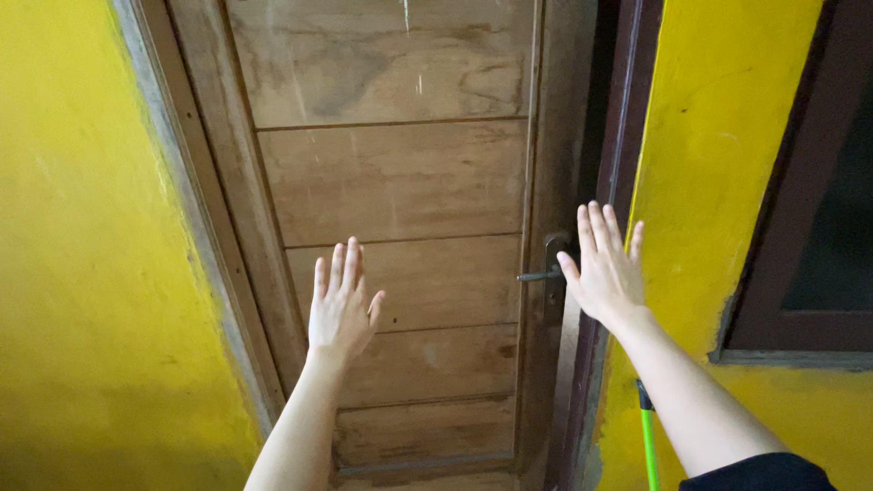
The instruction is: The person uses a long-handled green broom to sweep dust and debris from the yellow wall surrounding a small window. They repeatedly brush the wall surface and the window frame, moving the broom up and down to dislodge dirt.
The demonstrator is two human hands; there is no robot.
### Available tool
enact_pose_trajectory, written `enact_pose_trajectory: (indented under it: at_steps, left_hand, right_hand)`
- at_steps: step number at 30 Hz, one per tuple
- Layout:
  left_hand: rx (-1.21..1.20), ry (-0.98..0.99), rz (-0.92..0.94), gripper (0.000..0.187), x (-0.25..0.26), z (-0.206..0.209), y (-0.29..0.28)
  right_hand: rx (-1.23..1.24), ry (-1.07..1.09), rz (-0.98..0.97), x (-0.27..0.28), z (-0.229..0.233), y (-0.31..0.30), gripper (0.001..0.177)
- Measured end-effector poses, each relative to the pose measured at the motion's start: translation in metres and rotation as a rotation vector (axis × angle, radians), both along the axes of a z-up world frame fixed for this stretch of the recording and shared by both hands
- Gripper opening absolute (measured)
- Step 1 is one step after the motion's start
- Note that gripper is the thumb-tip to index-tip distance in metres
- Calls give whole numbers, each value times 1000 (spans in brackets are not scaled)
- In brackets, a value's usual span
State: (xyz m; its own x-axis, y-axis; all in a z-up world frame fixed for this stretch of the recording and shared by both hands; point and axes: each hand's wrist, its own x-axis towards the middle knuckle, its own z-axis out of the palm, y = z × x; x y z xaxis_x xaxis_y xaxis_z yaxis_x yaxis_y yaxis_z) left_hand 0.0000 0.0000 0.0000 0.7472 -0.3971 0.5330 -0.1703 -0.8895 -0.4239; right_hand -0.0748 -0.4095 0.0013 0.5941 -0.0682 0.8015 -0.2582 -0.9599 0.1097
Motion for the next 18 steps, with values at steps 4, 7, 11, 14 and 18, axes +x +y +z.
enact_pose_trajectory:
  at_steps: [4, 7, 11, 14, 18]
  left_hand:
    - [-199, -120, -180, 80, 7, -18, -2]
    - [-223, -149, -213, 78, 11, -25, 0]
    - [-204, -129, -194, 78, 13, -30, 2]
    - [-193, -112, -176, 78, 15, -31, 4]
    - [-159, -94, -152, 77, 14, -32, 5]
  right_hand:
    - [14, 7, 25, -9, -9, 2, 78]
    - [9, 24, 15, -12, -12, -1, 77]
    - [25, 33, 22, -17, -14, -3, 76]
    - [51, 44, 26, -20, -15, -4, 76]
    - [28, 27, 31, -22, -24, -9, 75]
